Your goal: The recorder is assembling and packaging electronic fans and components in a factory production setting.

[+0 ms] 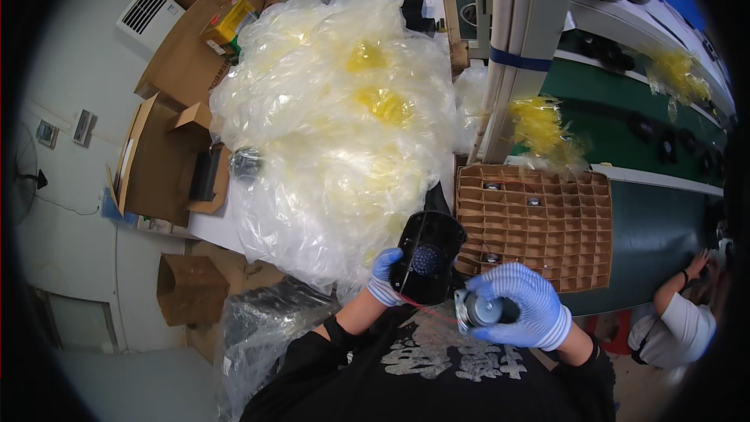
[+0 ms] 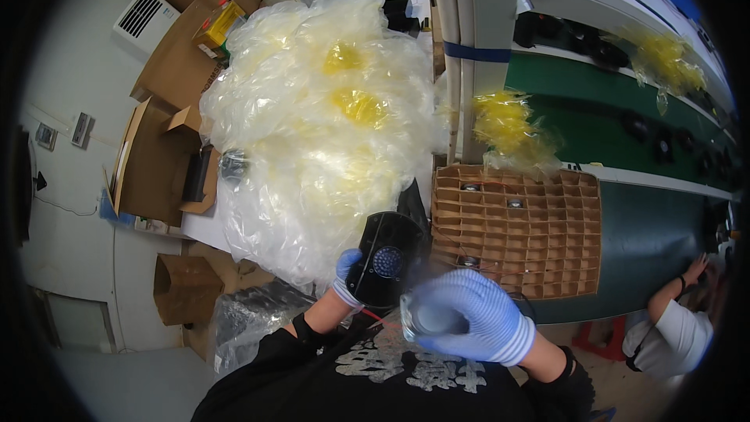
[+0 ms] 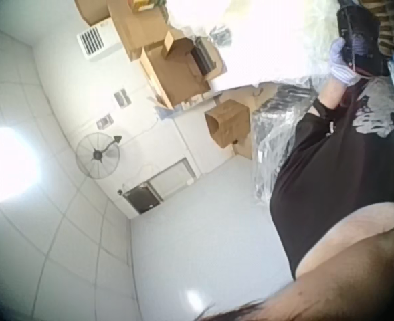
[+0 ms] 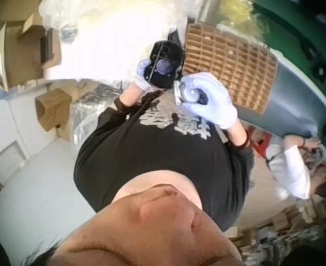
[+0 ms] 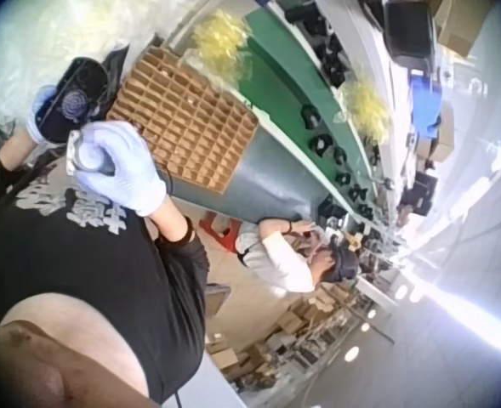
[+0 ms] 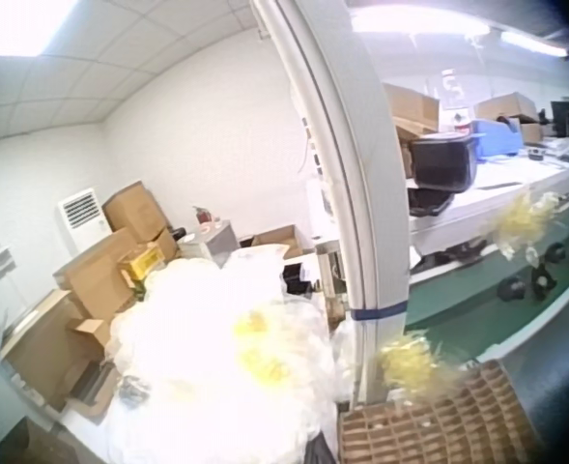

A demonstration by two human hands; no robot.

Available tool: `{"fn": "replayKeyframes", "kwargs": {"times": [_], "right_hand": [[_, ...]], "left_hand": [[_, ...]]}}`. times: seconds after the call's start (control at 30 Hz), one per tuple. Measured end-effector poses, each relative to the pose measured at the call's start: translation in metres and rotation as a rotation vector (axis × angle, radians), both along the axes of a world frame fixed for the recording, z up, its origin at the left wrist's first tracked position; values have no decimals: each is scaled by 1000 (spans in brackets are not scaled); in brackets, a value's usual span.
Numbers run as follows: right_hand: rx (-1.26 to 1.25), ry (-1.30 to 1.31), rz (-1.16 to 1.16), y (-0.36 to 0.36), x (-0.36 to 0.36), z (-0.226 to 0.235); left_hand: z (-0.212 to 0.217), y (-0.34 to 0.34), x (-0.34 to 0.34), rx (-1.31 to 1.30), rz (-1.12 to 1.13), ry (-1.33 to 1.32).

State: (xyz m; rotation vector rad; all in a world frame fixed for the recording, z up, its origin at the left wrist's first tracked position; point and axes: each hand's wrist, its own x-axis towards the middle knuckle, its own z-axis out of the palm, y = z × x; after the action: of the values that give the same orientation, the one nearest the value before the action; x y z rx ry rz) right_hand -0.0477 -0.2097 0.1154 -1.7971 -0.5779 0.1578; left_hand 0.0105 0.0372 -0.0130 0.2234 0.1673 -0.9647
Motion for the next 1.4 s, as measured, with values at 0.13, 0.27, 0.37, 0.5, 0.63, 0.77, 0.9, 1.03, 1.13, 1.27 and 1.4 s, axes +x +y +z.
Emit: {"fn": "replayKeyframes", "kwargs": {"times": [0.13,0.27,0.37,0.5,0.63,0.77,0.9,1.03,1.13,1.27,1.4], "right_hand": [[-60,-281,-182,21,8,3],[-250,-370,-235,27,9,-2],[-344,-317,-168,28,11,1],[-452,-387,-272,34,12,-3],[-516,-415,-301,35,16,-3],[-537,-417,-305,37,17,1],[-572,-426,-292,40,14,2],[-619,-461,-347,41,12,2],[-710,-436,-276,40,13,-5],[-675,-397,-294,41,14,6],[-679,-388,-309,41,15,13]], "left_hand": [[-8,-1,-5,116,-125,95],[-6,-8,-11,-3,-104,92],[17,-18,-14,106,-115,24],[6,-20,-20,64,-72,86],[9,-21,-17,85,-71,5],[10,-19,-16,121,-70,1],[18,-22,-15,65,-89,29],[10,-18,-14,76,-99,8],[5,-17,-11,138,-121,-81],[24,-24,-7,30,-102,-79],[24,-23,-7,15,-96,-83]]}}
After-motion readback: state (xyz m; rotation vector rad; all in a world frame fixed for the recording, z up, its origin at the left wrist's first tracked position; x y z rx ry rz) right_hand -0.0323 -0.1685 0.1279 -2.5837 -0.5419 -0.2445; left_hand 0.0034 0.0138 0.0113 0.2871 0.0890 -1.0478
